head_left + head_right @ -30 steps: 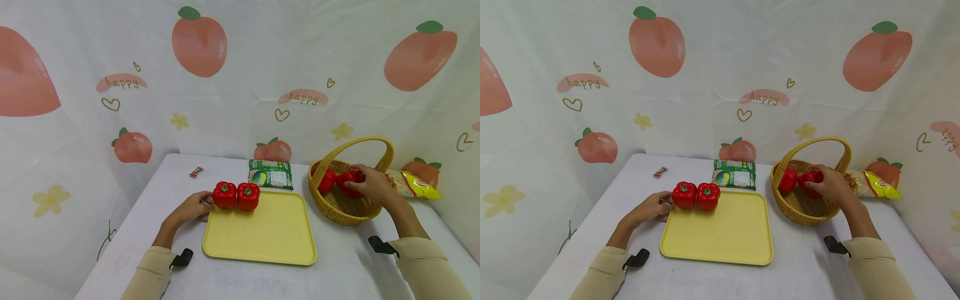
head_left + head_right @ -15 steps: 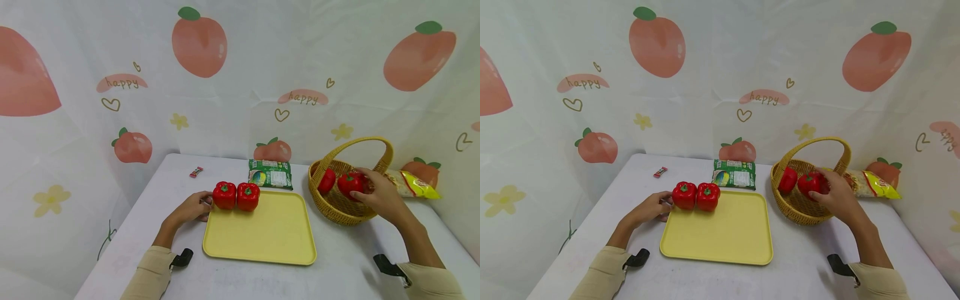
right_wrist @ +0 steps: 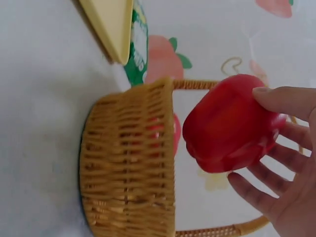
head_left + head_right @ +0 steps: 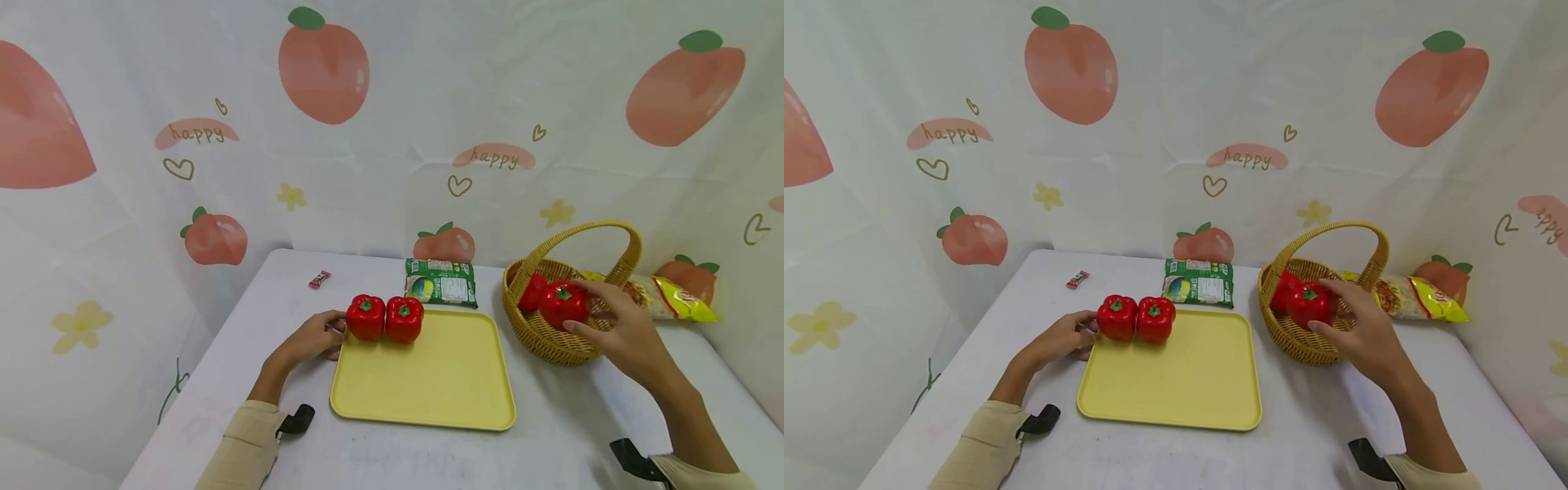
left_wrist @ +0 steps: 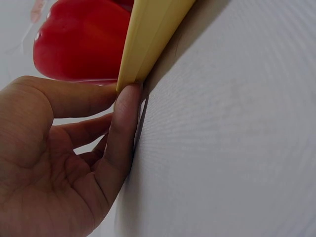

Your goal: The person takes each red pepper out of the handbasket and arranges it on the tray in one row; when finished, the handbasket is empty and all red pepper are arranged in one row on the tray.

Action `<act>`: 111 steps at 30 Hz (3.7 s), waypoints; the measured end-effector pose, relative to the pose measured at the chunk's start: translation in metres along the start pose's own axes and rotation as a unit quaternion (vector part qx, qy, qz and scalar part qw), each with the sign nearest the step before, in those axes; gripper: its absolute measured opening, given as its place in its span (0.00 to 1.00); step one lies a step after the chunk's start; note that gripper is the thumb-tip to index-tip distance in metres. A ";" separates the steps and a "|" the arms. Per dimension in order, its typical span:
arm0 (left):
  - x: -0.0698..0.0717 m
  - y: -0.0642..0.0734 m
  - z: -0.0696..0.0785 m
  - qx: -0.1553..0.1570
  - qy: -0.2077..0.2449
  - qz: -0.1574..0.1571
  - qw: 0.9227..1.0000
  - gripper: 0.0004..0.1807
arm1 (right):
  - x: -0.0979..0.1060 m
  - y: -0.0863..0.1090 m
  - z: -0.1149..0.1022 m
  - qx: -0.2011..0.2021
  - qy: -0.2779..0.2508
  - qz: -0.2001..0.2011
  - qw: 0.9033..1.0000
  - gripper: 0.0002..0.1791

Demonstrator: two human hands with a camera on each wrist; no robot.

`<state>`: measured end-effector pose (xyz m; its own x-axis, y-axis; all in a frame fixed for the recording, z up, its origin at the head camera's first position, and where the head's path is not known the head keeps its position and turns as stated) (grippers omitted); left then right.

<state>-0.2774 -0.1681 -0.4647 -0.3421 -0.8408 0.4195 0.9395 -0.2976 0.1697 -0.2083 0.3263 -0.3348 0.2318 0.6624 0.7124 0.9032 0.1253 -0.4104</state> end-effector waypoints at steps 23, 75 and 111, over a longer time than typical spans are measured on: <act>0.000 0.000 0.001 0.002 -0.009 0.002 1.000 0.32 | -0.076 -0.015 -0.045 0.062 -0.063 -0.061 0.994 0.39; 0.001 0.001 0.002 0.009 -0.008 -0.003 1.000 0.33 | -0.164 -0.027 -0.051 -0.003 -0.196 -0.173 0.965 0.36; 0.001 0.000 -0.001 0.007 -0.013 -0.005 1.000 0.32 | -0.158 -0.027 -0.052 0.015 -0.176 -0.162 0.971 0.35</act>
<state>-0.2779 -0.1689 -0.4649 -0.3512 -0.8258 0.4412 0.9360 -0.2987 0.1861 -0.2508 0.1799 -0.4069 -0.2065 0.7955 0.5698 0.8958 0.3879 -0.2170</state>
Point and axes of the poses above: each hand's wrist, its own y-axis away from the middle knuckle, its own x-axis out of the back of the hand, z = x × y, the point moved 6 cm from there along -y, towards the middle knuckle, and after that the axes turned 3 degrees about -x, right-handed, at the moved point
